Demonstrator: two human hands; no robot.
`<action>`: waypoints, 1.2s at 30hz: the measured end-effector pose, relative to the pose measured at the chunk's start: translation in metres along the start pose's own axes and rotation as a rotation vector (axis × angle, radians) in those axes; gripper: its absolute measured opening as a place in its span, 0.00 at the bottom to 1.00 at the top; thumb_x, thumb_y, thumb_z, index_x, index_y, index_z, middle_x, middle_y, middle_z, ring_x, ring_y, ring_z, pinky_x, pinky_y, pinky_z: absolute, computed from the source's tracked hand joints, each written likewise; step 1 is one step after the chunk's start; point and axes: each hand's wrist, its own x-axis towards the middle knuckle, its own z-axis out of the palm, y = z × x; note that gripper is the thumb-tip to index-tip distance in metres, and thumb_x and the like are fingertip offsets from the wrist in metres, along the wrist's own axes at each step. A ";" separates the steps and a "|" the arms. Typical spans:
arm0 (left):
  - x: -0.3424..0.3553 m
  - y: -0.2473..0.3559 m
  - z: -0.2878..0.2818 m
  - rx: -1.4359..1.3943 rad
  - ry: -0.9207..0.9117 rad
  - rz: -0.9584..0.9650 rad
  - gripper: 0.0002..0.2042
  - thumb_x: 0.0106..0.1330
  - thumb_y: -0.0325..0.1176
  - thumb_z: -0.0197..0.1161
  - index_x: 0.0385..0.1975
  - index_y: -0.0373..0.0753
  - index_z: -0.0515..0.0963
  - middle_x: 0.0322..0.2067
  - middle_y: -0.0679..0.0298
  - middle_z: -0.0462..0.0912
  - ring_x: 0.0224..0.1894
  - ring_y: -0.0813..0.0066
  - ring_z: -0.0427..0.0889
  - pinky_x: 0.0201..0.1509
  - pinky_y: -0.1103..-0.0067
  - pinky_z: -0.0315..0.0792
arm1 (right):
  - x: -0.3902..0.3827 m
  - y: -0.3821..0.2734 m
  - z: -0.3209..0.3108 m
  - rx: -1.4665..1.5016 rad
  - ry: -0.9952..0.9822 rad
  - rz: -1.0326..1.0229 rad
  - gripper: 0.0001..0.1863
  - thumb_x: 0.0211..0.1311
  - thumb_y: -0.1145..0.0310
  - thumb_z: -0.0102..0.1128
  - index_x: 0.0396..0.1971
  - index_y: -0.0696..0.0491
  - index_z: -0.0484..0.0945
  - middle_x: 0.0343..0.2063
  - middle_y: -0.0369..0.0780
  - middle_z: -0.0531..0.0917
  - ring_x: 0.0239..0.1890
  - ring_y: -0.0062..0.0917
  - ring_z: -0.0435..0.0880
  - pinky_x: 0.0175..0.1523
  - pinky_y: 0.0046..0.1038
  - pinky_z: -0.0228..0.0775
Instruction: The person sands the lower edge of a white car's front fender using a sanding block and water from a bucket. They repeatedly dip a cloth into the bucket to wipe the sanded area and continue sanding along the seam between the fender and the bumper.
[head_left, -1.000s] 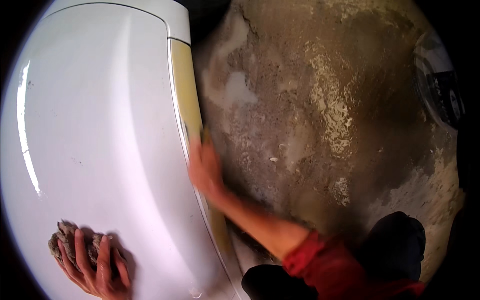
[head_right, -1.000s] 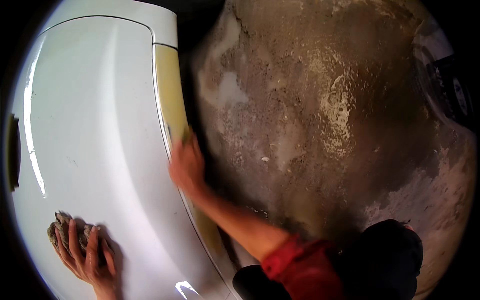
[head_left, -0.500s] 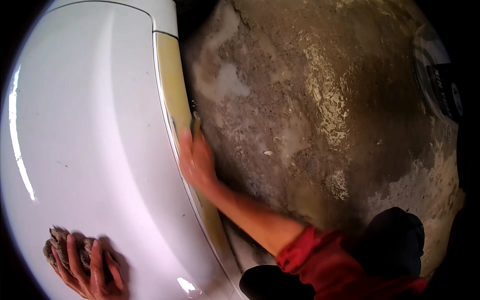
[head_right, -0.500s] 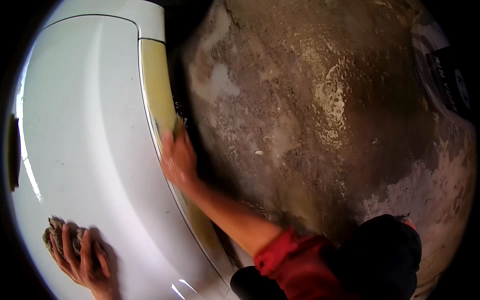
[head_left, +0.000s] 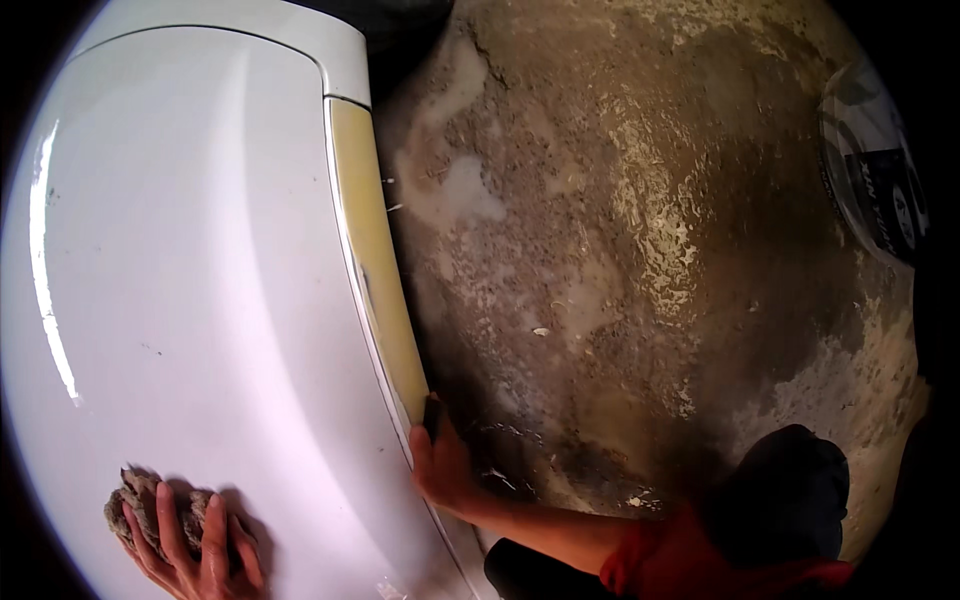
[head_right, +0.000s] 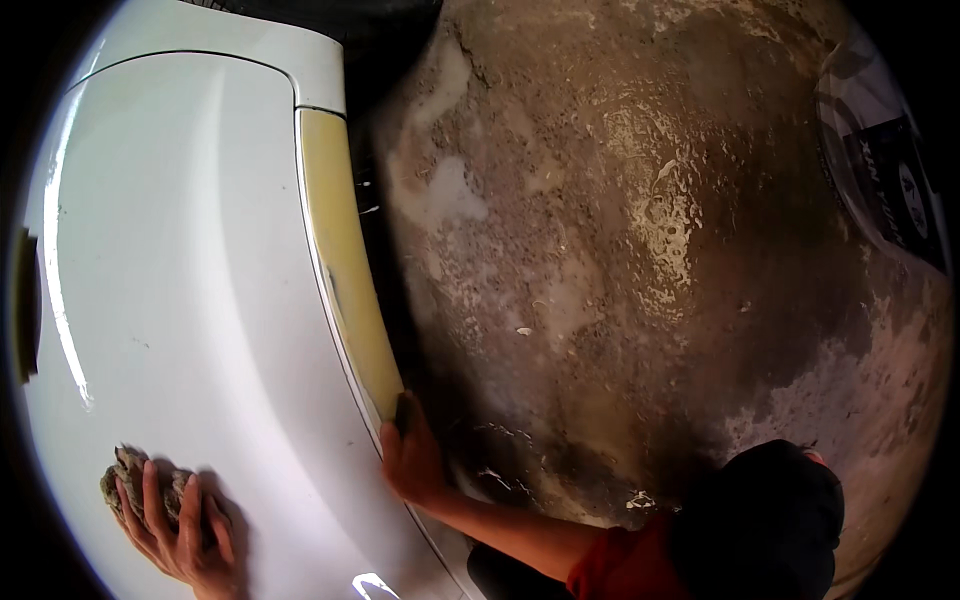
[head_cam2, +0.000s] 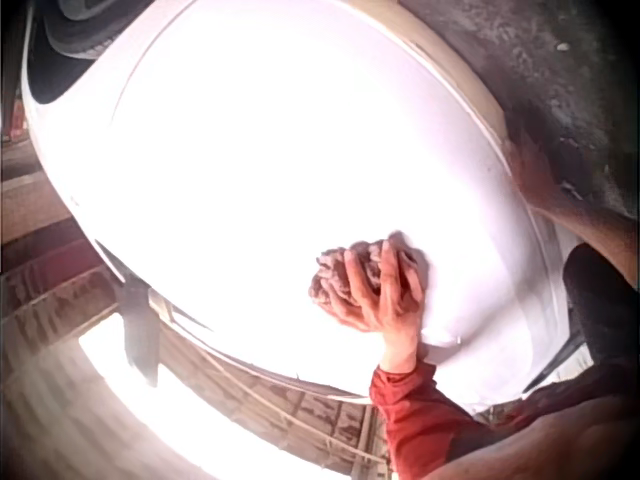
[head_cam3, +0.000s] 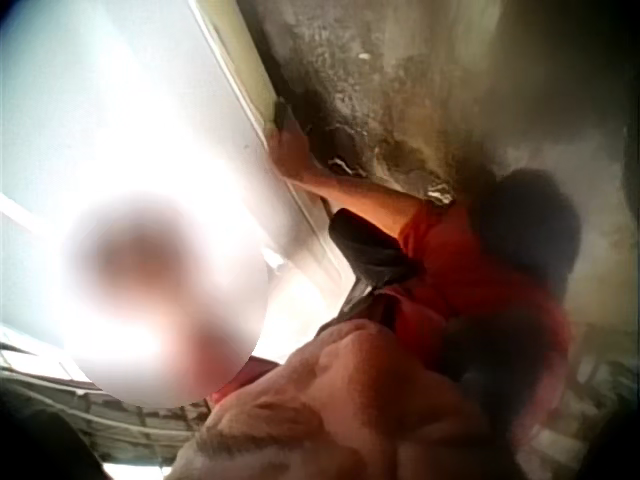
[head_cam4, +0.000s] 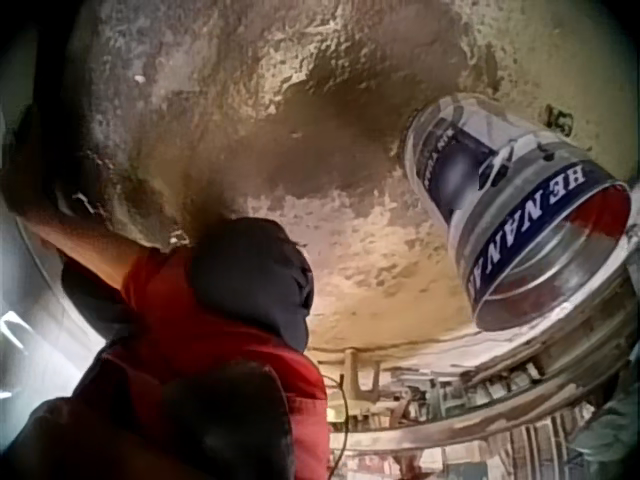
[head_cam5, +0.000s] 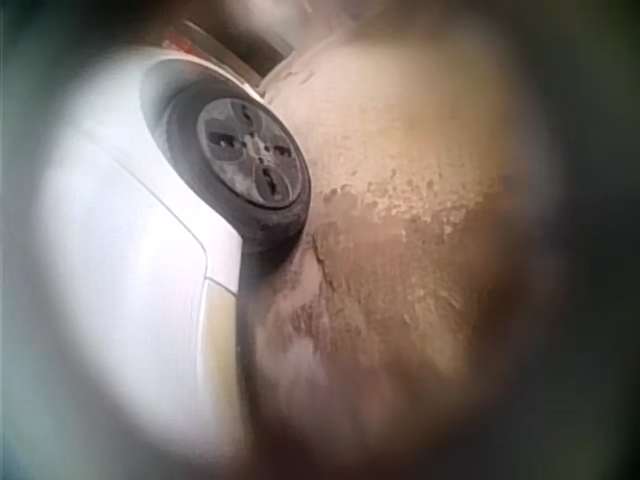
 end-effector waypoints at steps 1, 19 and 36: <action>-0.006 0.000 0.003 -0.019 0.001 -0.020 0.14 0.71 0.43 0.68 0.54 0.50 0.85 0.55 0.62 0.84 0.59 0.61 0.80 0.68 0.60 0.70 | 0.023 0.000 0.010 0.115 -0.011 0.111 0.31 0.77 0.67 0.48 0.74 0.66 0.60 0.71 0.56 0.70 0.73 0.47 0.69 0.78 0.39 0.58; -0.031 -0.003 -0.018 -0.113 -0.190 -0.050 0.11 0.56 0.26 0.75 0.38 0.48 0.91 0.57 0.62 0.86 0.69 0.41 0.74 0.77 0.44 0.61 | 0.101 -0.001 0.040 -0.120 -0.006 0.166 0.32 0.84 0.56 0.40 0.72 0.68 0.60 0.64 0.60 0.73 0.66 0.53 0.74 0.73 0.42 0.63; -0.026 -0.002 -0.011 -0.080 -0.188 -0.097 0.10 0.58 0.29 0.68 0.38 0.50 0.90 0.62 0.60 0.83 0.71 0.40 0.70 0.78 0.42 0.57 | 0.010 0.020 0.013 -0.080 -0.015 -0.005 0.30 0.83 0.63 0.38 0.72 0.71 0.59 0.66 0.61 0.72 0.70 0.55 0.71 0.77 0.45 0.59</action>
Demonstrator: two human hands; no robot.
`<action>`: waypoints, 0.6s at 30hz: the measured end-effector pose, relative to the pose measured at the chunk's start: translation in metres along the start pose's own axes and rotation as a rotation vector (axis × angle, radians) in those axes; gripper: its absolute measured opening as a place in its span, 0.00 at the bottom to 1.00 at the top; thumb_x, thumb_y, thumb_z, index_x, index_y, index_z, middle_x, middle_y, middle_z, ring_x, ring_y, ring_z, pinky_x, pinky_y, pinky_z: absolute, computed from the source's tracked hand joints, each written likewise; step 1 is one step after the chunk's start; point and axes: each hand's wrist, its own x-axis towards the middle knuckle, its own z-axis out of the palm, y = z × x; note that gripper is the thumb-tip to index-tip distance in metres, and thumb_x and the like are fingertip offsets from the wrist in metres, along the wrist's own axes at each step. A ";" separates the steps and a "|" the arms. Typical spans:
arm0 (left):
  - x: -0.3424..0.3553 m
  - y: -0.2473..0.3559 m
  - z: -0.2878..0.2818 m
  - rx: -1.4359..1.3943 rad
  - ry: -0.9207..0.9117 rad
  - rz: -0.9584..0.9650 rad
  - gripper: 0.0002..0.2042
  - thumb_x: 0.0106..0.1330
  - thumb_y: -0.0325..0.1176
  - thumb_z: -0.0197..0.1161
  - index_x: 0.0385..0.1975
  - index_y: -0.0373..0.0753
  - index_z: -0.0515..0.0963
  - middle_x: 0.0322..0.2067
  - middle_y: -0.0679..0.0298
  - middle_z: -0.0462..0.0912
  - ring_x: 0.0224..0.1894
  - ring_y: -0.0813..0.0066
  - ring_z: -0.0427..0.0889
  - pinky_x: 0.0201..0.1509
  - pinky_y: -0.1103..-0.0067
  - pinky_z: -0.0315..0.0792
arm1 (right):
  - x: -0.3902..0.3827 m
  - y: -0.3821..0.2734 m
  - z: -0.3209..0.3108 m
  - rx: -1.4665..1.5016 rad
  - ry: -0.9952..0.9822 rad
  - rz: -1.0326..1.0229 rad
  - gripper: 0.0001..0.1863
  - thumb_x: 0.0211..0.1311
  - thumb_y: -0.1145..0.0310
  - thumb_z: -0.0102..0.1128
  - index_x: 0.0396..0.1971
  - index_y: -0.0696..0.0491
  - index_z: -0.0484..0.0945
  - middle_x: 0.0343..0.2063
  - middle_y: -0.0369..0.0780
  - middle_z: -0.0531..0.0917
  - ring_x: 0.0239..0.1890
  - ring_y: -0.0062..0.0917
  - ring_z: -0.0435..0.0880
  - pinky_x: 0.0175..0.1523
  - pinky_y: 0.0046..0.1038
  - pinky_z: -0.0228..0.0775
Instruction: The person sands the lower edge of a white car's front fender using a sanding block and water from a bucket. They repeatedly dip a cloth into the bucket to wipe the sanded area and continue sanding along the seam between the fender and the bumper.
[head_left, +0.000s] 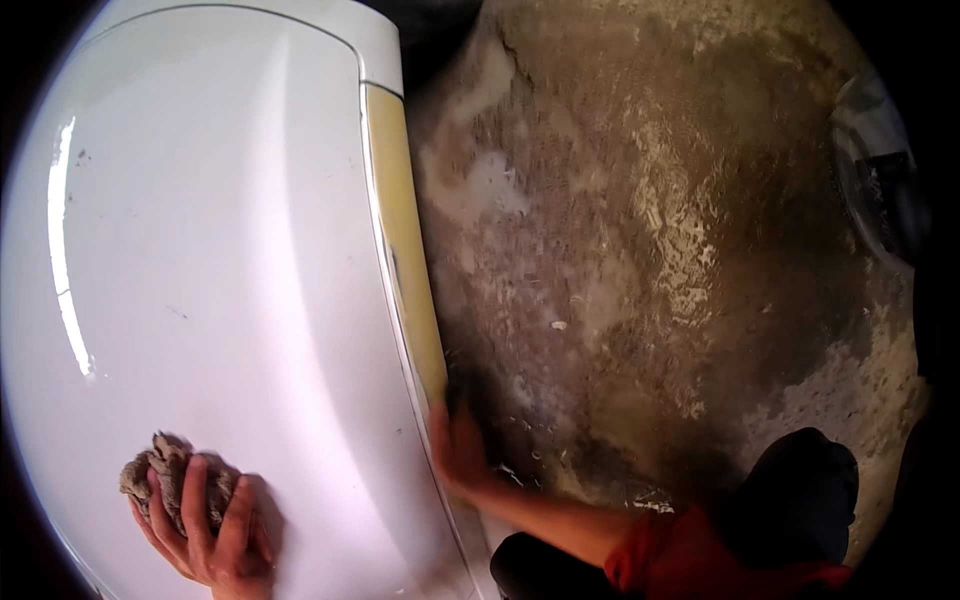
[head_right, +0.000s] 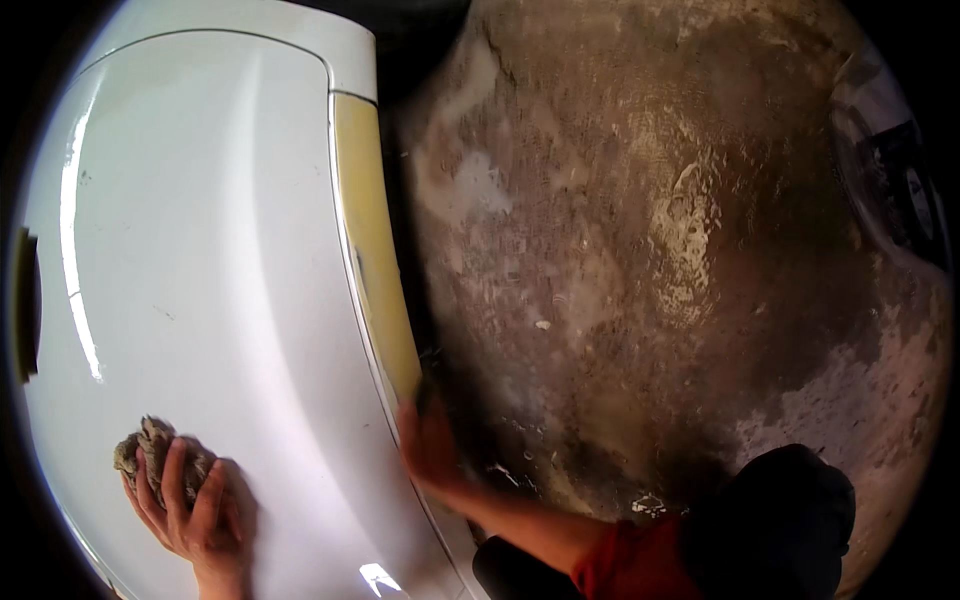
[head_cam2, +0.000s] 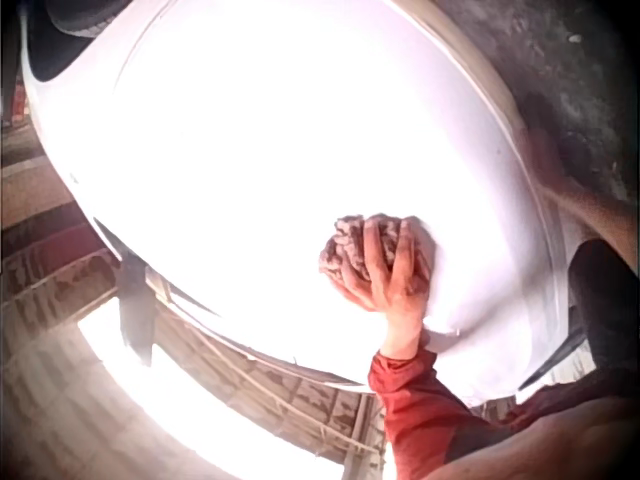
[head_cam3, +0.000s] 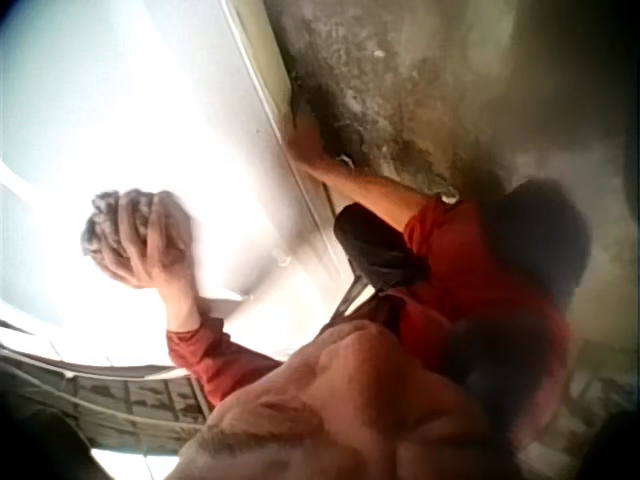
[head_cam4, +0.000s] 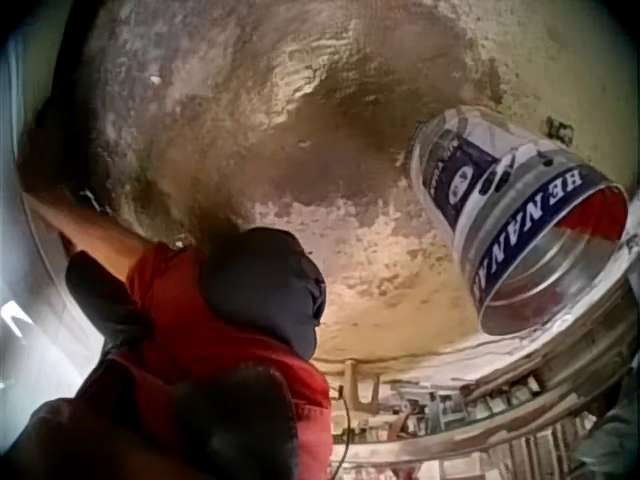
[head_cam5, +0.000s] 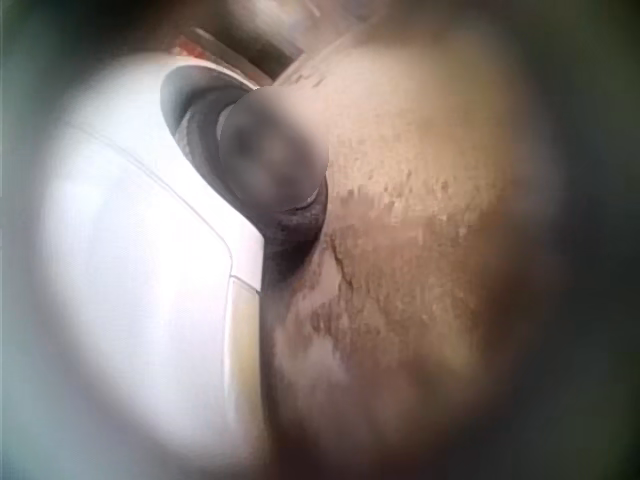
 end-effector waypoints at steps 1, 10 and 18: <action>-0.001 0.002 -0.002 0.000 -0.007 0.000 0.11 0.58 0.29 0.67 0.38 0.50 0.90 0.62 0.60 0.83 0.71 0.40 0.70 0.78 0.42 0.56 | 0.031 0.004 0.006 0.037 0.030 0.042 0.29 0.83 0.64 0.38 0.71 0.71 0.60 0.63 0.61 0.74 0.69 0.56 0.72 0.77 0.46 0.59; -0.005 -0.003 0.002 0.006 -0.026 0.012 0.11 0.59 0.27 0.65 0.37 0.50 0.90 0.61 0.60 0.83 0.71 0.39 0.70 0.78 0.42 0.58 | -0.016 0.026 -0.008 -0.034 -0.040 0.392 0.33 0.82 0.47 0.41 0.69 0.60 0.71 0.60 0.56 0.80 0.66 0.47 0.78 0.70 0.42 0.68; -0.006 -0.012 -0.020 -0.107 -0.130 0.155 0.09 0.52 0.32 0.77 0.34 0.50 0.90 0.55 0.63 0.86 0.67 0.43 0.75 0.76 0.40 0.62 | 0.082 -0.043 -0.021 0.349 -0.165 0.654 0.31 0.79 0.41 0.47 0.49 0.58 0.80 0.47 0.48 0.82 0.48 0.33 0.80 0.58 0.38 0.72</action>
